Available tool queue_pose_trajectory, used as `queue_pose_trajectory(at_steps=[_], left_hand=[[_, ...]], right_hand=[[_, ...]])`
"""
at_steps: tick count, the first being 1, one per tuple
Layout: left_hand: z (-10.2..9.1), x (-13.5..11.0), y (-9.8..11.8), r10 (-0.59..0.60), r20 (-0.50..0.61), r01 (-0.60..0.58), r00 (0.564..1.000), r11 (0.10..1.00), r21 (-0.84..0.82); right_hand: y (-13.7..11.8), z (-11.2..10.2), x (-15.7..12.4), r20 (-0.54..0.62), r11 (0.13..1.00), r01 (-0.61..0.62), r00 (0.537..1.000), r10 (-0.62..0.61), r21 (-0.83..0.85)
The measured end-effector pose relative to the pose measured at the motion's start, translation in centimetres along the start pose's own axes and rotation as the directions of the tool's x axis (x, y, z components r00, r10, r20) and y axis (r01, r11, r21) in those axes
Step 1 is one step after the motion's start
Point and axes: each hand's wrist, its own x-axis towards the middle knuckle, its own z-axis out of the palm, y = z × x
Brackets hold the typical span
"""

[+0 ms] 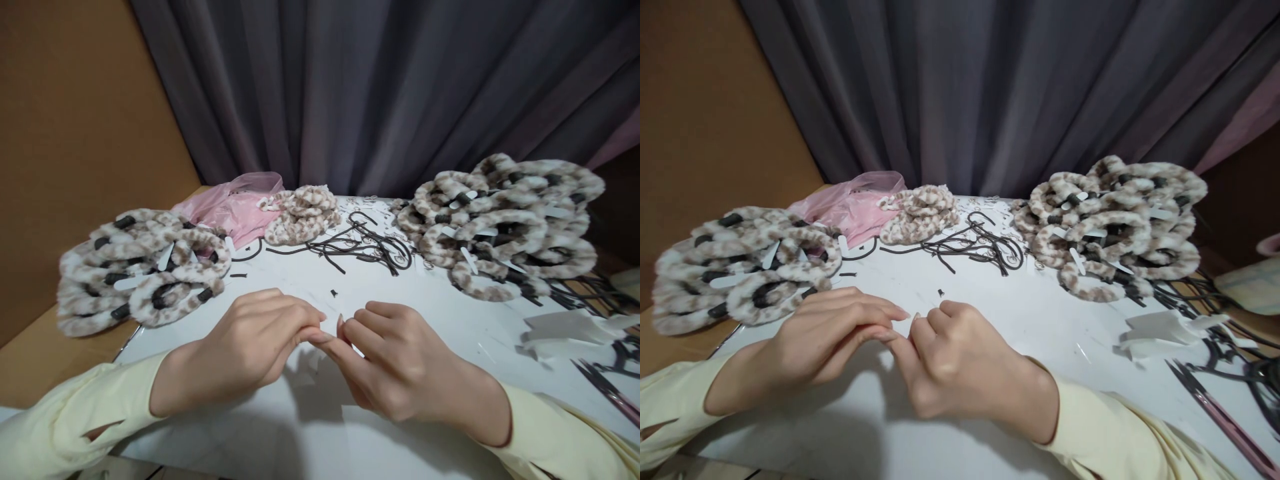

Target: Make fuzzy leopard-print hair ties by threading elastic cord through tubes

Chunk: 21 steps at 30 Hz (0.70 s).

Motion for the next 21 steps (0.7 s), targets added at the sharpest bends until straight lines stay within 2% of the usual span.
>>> queue_pose_trajectory(at_steps=[4,9,16,21], left_hand=[[0.3,-0.1,-0.2,0.086,-0.001,-0.085,0.996,0.991,0.103],[0.2,0.0,-0.7,0.196,0.056,-0.202,0.979,0.968,0.146],[-0.5,0.7,-1.2,0.235,0.163,-0.258,0.958,0.957,0.132],[-0.8,0.9,-1.4,0.281,0.141,-0.301,0.949,0.941,0.153]], right_hand=[[-0.1,0.3,0.0,-0.02,1.0,-0.01,1.0,0.01,-0.005],[-0.2,0.3,0.0,-0.028,1.0,-0.02,0.999,0.02,0.018],[-0.1,0.2,-0.1,0.01,0.999,-0.023,1.0,0.023,0.031],[0.0,0.2,-0.1,-0.006,1.0,-0.019,1.0,0.02,0.018]])
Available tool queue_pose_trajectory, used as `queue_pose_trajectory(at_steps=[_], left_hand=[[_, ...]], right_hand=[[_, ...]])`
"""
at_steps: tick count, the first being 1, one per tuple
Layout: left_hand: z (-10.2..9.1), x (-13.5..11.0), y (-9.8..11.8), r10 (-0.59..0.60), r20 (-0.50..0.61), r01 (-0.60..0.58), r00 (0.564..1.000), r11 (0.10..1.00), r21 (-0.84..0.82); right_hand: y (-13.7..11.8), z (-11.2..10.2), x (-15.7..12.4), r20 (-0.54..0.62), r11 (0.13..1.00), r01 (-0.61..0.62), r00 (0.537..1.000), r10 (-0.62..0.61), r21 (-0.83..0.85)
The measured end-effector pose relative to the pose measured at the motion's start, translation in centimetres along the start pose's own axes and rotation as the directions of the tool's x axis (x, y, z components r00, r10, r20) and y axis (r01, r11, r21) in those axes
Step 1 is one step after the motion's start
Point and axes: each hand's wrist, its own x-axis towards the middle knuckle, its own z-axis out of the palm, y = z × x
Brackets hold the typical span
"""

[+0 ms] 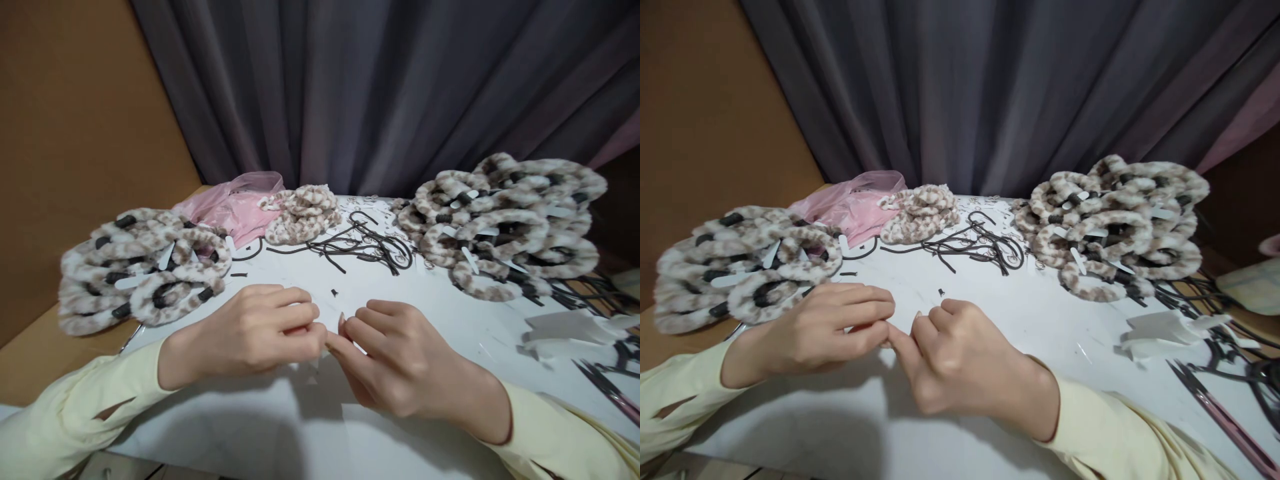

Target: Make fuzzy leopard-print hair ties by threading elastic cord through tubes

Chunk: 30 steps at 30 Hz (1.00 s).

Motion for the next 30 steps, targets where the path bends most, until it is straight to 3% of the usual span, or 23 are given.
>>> queue_pose_trajectory(at_steps=[6,9,13,17,21,25,30], left_hand=[[0.0,-0.6,0.3,-0.09,-0.098,0.085,0.991,0.995,-0.051],[0.0,-0.7,0.5,-0.182,-0.109,0.156,0.977,0.966,-0.206],[-0.3,-0.3,0.6,-0.207,-0.085,0.154,0.975,0.895,-0.418],[-0.6,0.1,0.8,-0.23,-0.07,0.169,0.971,0.86,-0.481],[-0.5,-0.1,0.9,-0.21,-0.124,0.151,0.97,0.916,-0.371],[-0.6,-0.4,1.2,-0.093,-0.138,0.072,0.986,0.986,-0.151],[-0.4,-0.6,1.6,0.031,-0.195,-0.018,0.98,0.998,0.067]], right_hand=[[0.1,-0.4,0.2,-0.005,0.998,0.057,0.998,-0.057,-0.008],[0.2,-0.7,0.3,-0.008,0.998,0.057,0.998,-0.057,0.009],[0.1,-0.9,0.4,-0.045,0.997,0.066,0.997,-0.064,0.037],[0.1,-0.8,0.4,-0.102,0.995,0.095,0.99,-0.093,0.007],[0.2,-0.8,0.4,-0.11,0.992,0.127,0.986,-0.127,-0.007],[0.2,-0.9,0.3,-0.11,0.99,0.138,0.985,-0.134,0.028],[0.0,-1.0,0.2,-0.115,0.986,0.164,0.98,-0.16,0.027]])
